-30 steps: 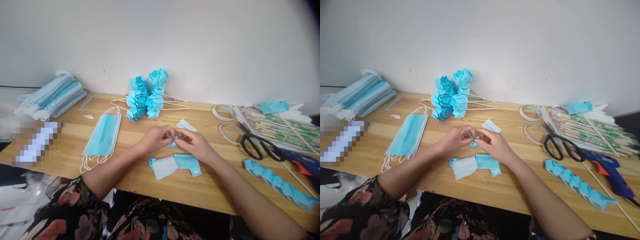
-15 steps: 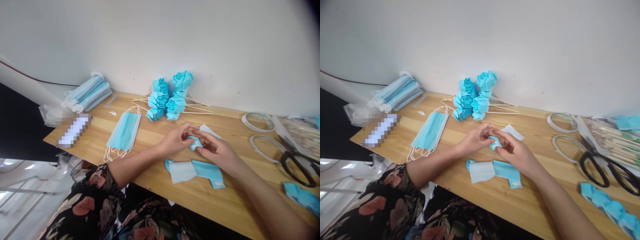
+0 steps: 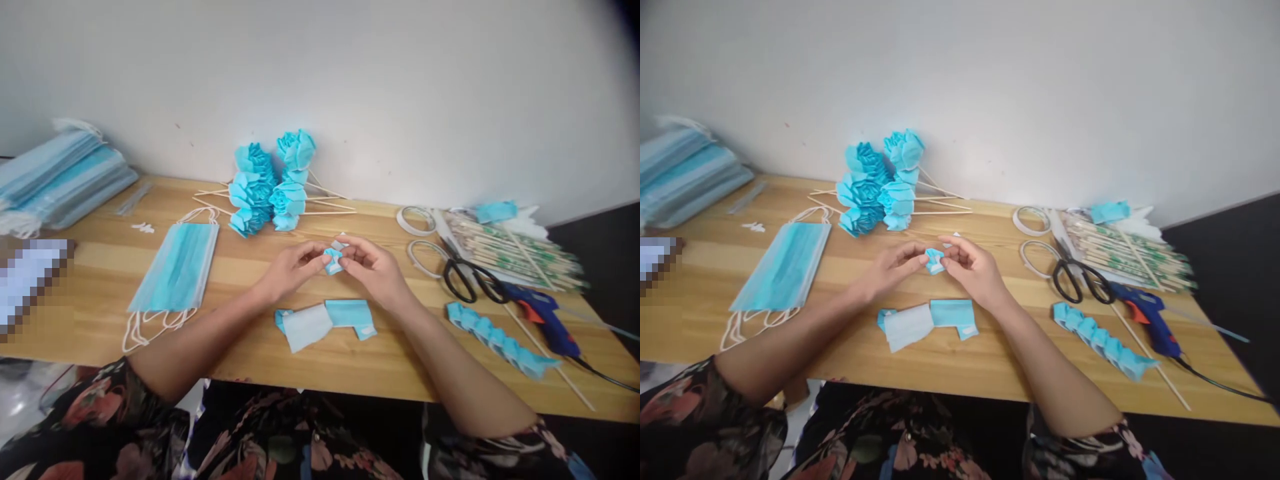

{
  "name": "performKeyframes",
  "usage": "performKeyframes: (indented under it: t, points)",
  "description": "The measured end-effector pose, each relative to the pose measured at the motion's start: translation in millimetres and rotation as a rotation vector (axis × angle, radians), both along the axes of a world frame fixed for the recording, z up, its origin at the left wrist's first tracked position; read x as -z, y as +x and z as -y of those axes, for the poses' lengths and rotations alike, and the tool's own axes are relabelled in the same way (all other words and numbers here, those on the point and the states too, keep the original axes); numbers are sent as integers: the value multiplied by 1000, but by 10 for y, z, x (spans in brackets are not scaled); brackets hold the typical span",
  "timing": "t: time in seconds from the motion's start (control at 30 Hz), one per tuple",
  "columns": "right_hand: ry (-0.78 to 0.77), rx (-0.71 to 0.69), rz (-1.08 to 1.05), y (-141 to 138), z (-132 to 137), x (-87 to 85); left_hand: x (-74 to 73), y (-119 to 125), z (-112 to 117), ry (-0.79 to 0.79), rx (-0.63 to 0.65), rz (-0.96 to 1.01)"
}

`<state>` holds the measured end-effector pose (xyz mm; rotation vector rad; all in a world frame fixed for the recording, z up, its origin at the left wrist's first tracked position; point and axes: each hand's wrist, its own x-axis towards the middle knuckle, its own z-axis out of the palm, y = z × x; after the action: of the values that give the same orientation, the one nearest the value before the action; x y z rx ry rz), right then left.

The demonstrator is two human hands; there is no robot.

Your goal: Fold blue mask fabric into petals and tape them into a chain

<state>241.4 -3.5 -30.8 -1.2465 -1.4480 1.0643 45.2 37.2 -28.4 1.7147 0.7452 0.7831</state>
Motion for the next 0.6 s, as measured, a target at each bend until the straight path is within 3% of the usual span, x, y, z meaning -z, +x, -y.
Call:
performKeyframes:
  t: [0.13, 0.33, 0.6]
  points:
    - [-12, 7, -17, 0, 6, -5, -12, 19, 18, 67, -59, -113]
    - [-29, -40, 1, -8, 17, -23, 12, 15, 4, -12, -85, -98]
    - [-30, -35, -13, -9, 28, -44, 0, 13, 25, 12, -54, -186]
